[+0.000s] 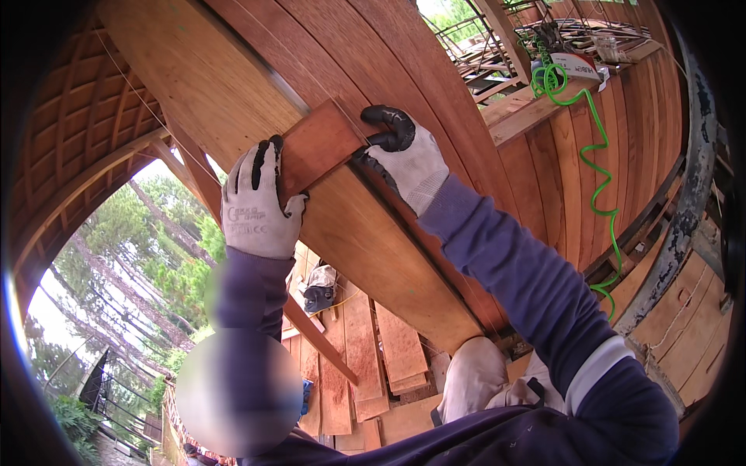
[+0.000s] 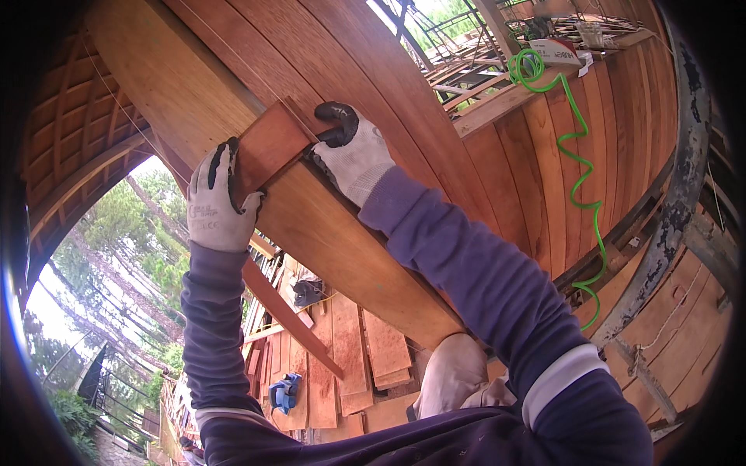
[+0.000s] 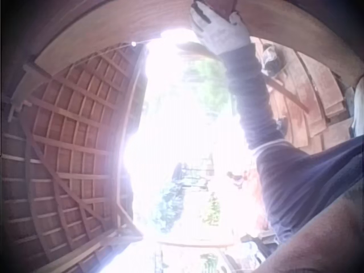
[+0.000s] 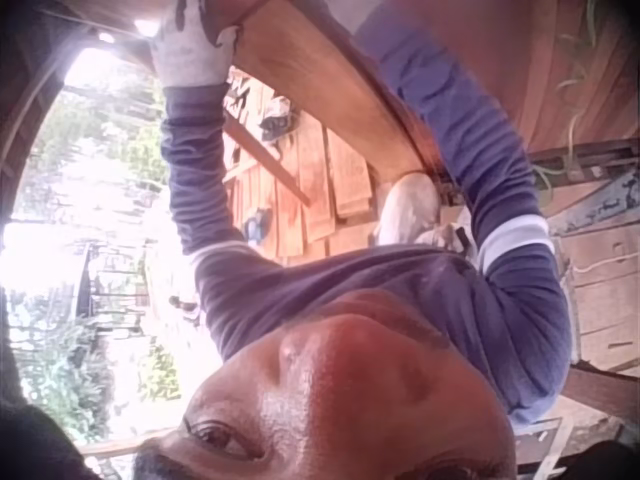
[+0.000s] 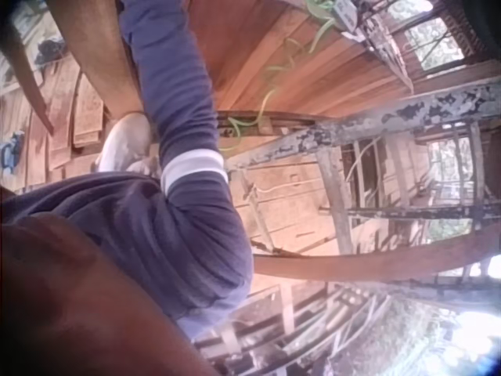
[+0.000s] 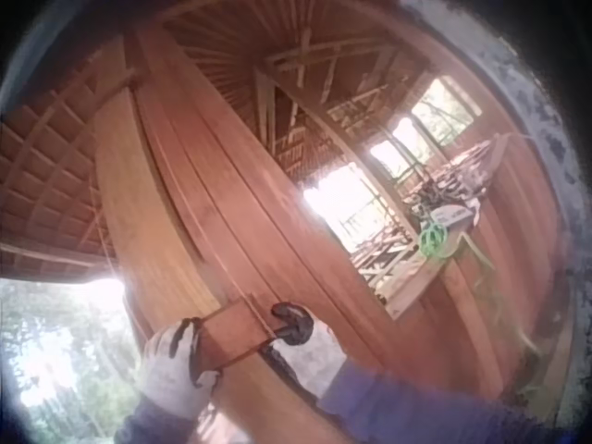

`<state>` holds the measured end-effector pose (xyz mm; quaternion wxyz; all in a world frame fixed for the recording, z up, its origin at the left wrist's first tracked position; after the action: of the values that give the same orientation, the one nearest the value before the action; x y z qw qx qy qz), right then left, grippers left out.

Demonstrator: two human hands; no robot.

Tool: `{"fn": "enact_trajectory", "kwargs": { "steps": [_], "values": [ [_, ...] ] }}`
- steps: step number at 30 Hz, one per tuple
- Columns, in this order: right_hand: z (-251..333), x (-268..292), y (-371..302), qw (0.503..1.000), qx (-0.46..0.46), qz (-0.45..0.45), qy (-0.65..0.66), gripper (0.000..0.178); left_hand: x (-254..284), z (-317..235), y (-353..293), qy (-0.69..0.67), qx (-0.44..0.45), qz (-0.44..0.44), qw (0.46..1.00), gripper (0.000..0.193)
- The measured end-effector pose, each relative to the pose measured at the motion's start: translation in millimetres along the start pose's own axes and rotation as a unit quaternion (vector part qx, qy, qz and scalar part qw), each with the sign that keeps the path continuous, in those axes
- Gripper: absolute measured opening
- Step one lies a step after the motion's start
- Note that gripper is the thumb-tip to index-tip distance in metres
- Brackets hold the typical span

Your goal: The person installs wooden planks onto a curved wooden wall using a pneumatic nail gun. They repeatedly position planks, align them, and fasten them in place while working on scaffolding.

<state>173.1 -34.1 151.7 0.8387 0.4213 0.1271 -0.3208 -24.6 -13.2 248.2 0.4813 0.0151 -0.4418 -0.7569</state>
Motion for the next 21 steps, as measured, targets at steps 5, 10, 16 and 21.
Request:
{"fn": "enact_trajectory", "kwargs": {
  "steps": [5,10,16,21],
  "values": [
    [2.9,0.5,-2.2,1.0,0.003,-0.006,-0.002,0.047,-0.6,-0.1,-2.9,0.017,0.004,-0.007,1.0,0.08],
    [7.2,0.7,-4.4,0.996,0.055,-0.026,-0.072,0.048,-0.2,-1.5,-2.1,0.006,0.0,-0.014,1.0,0.08],
    [5.4,-1.1,-6.6,1.0,-0.012,-0.017,0.012,0.047,-3.8,-0.1,-1.6,0.008,-0.003,-0.013,1.0,0.08],
    [-0.4,-1.5,-4.4,0.998,-0.027,-0.012,0.049,0.047,-4.7,1.6,-3.1,0.014,0.001,-0.013,1.0,0.081]
  ]
}}
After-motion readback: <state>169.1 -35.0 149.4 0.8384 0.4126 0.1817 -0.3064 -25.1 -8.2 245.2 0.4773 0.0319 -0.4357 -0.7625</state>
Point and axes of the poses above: each hand's wrist, its own y-axis towards the middle knuckle, its own x-axis out of the back of the hand, z = x × y, the point moved 7 cm from there along y, towards the middle knuckle, and after that the axes turned 7 degrees about -x, right-handed, at the moved point
